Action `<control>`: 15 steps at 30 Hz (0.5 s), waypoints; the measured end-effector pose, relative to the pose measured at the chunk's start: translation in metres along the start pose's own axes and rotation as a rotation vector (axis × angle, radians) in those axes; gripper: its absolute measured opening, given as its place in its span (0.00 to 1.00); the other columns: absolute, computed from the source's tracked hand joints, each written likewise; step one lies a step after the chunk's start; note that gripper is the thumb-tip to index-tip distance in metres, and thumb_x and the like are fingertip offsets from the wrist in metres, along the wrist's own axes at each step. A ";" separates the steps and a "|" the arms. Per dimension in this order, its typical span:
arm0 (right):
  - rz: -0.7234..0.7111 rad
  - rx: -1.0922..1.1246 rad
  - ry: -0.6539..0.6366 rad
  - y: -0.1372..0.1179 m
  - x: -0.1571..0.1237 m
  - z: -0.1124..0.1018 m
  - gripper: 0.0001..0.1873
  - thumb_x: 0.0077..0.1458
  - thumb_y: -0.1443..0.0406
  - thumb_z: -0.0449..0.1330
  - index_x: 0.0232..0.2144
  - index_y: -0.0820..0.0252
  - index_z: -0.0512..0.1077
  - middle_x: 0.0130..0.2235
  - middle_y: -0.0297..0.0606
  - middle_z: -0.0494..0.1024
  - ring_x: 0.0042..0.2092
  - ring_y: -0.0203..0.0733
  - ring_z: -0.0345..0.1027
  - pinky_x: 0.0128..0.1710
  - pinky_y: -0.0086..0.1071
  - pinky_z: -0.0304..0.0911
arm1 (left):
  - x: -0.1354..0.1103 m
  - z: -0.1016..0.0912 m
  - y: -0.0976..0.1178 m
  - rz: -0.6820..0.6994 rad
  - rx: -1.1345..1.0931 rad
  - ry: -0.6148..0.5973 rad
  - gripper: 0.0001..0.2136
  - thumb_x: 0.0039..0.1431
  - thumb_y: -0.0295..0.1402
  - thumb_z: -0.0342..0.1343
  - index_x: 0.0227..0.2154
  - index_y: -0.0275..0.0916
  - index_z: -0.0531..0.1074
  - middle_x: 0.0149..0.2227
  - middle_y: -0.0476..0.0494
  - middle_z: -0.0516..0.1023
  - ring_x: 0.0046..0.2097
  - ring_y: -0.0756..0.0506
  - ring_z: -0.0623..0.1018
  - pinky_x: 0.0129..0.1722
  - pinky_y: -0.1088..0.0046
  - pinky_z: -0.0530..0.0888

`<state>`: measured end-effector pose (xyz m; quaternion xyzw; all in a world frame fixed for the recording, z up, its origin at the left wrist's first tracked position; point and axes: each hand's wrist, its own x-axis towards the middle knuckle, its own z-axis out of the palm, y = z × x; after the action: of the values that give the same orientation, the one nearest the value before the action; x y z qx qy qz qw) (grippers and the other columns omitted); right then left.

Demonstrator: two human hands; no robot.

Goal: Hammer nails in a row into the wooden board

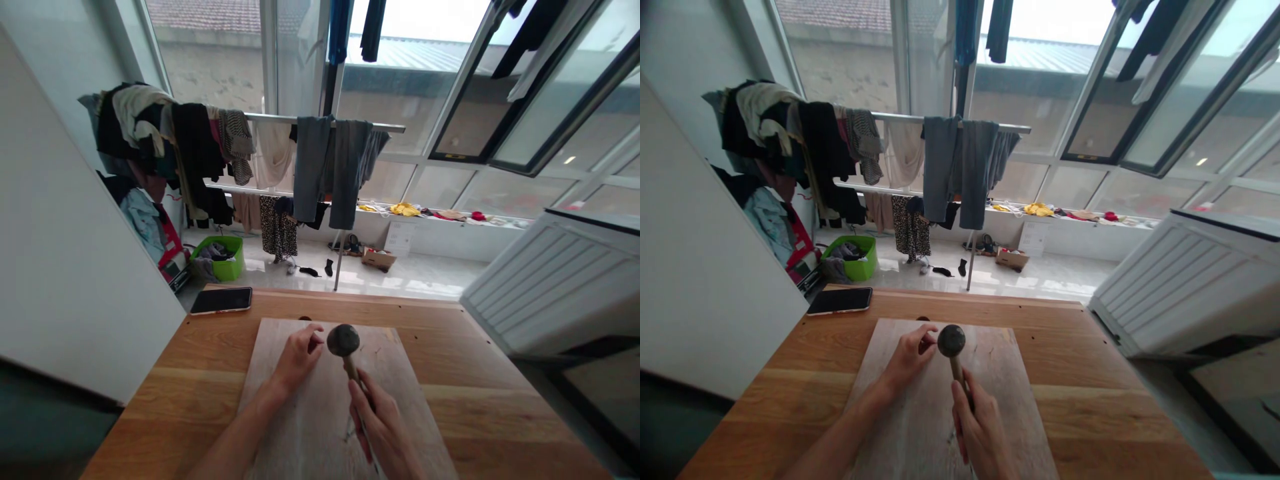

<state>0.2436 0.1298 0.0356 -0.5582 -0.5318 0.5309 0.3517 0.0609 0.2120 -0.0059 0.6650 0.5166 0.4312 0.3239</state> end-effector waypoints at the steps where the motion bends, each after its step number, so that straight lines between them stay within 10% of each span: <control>1: -0.005 -0.002 -0.015 -0.001 0.002 0.003 0.33 0.59 0.41 0.51 0.51 0.62 0.68 0.16 0.21 0.61 0.13 0.29 0.52 0.10 0.21 0.50 | 0.000 0.000 0.000 0.007 -0.010 -0.005 0.13 0.56 0.24 0.56 0.45 0.38 0.73 0.31 0.49 0.78 0.32 0.49 0.76 0.36 0.75 0.72; 15: -0.004 -0.004 0.015 0.008 0.006 0.009 0.36 0.58 0.39 0.51 0.52 0.61 0.68 0.18 0.22 0.61 0.13 0.30 0.52 0.10 0.23 0.51 | -0.001 -0.002 0.002 0.042 -0.002 -0.040 0.15 0.55 0.25 0.54 0.46 0.38 0.72 0.33 0.48 0.77 0.30 0.50 0.74 0.34 0.75 0.70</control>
<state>0.2361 0.1328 0.0249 -0.5620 -0.5312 0.5248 0.3556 0.0598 0.2107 -0.0032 0.6838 0.4954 0.4254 0.3257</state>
